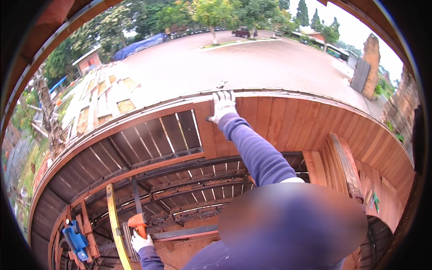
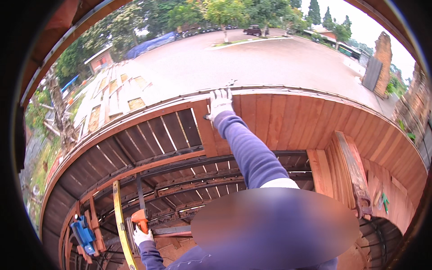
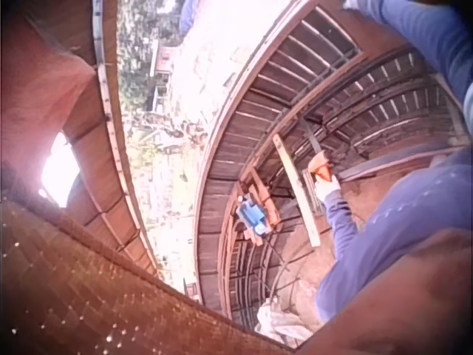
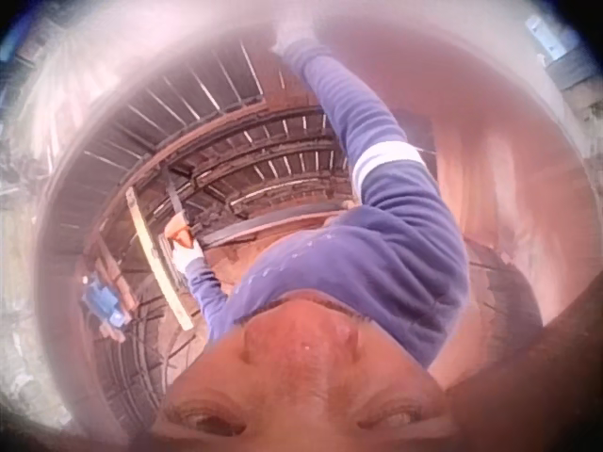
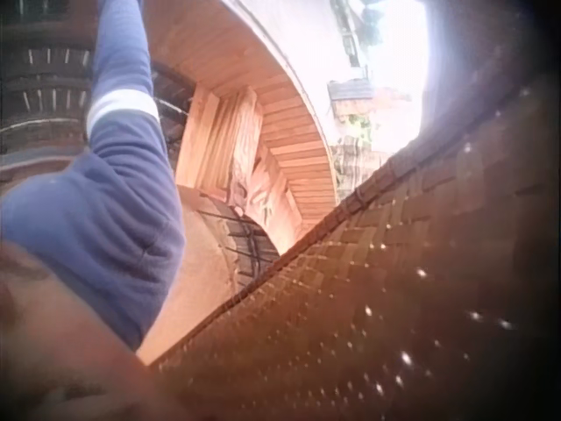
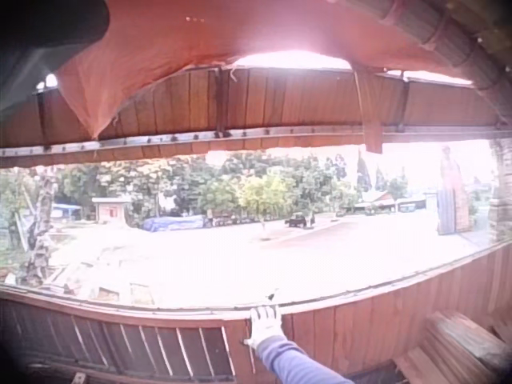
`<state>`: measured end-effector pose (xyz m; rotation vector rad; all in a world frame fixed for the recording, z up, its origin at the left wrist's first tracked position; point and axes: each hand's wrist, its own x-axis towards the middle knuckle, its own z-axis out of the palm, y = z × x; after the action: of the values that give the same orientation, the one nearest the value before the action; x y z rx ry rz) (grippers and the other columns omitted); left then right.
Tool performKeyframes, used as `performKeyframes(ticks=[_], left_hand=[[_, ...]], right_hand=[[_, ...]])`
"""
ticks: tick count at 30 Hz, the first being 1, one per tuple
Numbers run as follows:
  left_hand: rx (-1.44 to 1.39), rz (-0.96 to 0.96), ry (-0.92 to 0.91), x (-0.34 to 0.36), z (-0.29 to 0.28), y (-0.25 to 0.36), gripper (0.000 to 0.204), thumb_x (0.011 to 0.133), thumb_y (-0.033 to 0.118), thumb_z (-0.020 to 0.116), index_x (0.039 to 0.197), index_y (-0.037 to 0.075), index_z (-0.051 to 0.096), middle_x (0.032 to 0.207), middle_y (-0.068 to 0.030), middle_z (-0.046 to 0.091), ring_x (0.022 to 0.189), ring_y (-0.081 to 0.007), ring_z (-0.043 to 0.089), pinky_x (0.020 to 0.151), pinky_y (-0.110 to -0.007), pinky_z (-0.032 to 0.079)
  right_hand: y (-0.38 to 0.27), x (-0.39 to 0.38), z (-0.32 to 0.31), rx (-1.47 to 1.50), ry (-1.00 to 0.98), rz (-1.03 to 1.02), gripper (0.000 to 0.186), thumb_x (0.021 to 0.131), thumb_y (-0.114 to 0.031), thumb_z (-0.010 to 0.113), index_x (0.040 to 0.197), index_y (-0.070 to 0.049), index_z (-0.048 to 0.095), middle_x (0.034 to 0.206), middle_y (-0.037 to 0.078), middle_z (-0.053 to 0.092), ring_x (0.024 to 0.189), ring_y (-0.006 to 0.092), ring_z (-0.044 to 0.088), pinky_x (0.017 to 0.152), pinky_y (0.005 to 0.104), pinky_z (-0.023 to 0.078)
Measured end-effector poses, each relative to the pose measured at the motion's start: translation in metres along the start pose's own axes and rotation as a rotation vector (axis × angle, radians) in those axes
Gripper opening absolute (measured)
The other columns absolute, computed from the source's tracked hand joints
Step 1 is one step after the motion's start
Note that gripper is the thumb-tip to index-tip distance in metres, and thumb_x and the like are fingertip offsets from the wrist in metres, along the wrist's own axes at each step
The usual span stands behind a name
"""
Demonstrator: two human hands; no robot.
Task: The person uses a hand saw to cut a wooden plank to size. They then position the plank on a curved wooden structure, check its alignment with a spirit level, and secure it using a nail gun.
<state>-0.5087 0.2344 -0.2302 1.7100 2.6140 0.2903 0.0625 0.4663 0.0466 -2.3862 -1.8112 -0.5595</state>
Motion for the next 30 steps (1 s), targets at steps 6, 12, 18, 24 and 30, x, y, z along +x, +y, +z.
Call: performKeyframes(ticks=[6, 12, 18, 24, 30], left_hand=[[0.045, -0.035, 0.049, -0.01, -0.011, -0.01, 0.064, 0.076, 0.044, 0.081, 0.125, 0.007, 0.062, 0.115, -0.0194, 0.067, 0.108, -0.0384, 0.064, 0.095, -0.05, 0.051], [0.036, 0.167, 0.21, -0.002, -0.025, 0.016, 0.052, 0.079, 0.052, 0.076, 0.097, 0.003, 0.074, 0.088, -0.0199, 0.073, 0.083, -0.0394, 0.072, 0.078, -0.05, 0.059], [0.041, 0.21, 0.185, 0.027, -0.015, 0.026, 0.058, 0.079, 0.054, 0.077, 0.106, 0.003, 0.072, 0.095, -0.0188, 0.074, 0.087, -0.0387, 0.072, 0.08, -0.05, 0.059], [0.045, 0.109, -0.047, 0.027, -0.04, 0.048, 0.063, 0.081, 0.056, 0.076, 0.115, 0.004, 0.07, 0.105, -0.0204, 0.074, 0.097, -0.0373, 0.072, 0.087, -0.049, 0.058], [0.055, 0.143, 0.029, 0.004, -0.046, 0.042, 0.075, 0.081, 0.059, 0.073, 0.132, 0.005, 0.062, 0.118, -0.0184, 0.071, 0.107, -0.0392, 0.069, 0.093, -0.051, 0.055]], right_hand=[[-0.016, 0.003, 0.003, 0.0, -0.041, -0.048, 0.114, 0.081, -0.073, 0.067, 0.16, -0.003, 0.025, 0.165, 0.016, 0.03, 0.155, 0.0338, 0.019, 0.126, 0.0595, 0.002], [-0.006, 0.003, 0.001, -0.021, -0.066, -0.048, 0.113, 0.082, -0.073, 0.066, 0.161, -0.004, 0.024, 0.166, 0.017, 0.028, 0.156, 0.037, 0.019, 0.125, 0.0617, 0.003], [-0.007, 0.006, 0.006, -0.027, -0.067, -0.055, 0.113, 0.082, -0.074, 0.065, 0.161, -0.004, 0.024, 0.166, 0.017, 0.028, 0.156, 0.0376, 0.018, 0.125, 0.0606, 0.003], [-0.002, 0.006, 0.005, -0.035, -0.077, -0.068, 0.113, 0.083, -0.073, 0.065, 0.162, -0.004, 0.023, 0.166, 0.018, 0.027, 0.155, 0.0383, 0.018, 0.125, 0.0613, 0.003], [-0.005, 0.008, 0.001, -0.024, -0.084, -0.067, 0.114, 0.082, -0.074, 0.066, 0.162, -0.005, 0.022, 0.165, 0.017, 0.027, 0.155, 0.0364, 0.019, 0.124, 0.0616, 0.004]])
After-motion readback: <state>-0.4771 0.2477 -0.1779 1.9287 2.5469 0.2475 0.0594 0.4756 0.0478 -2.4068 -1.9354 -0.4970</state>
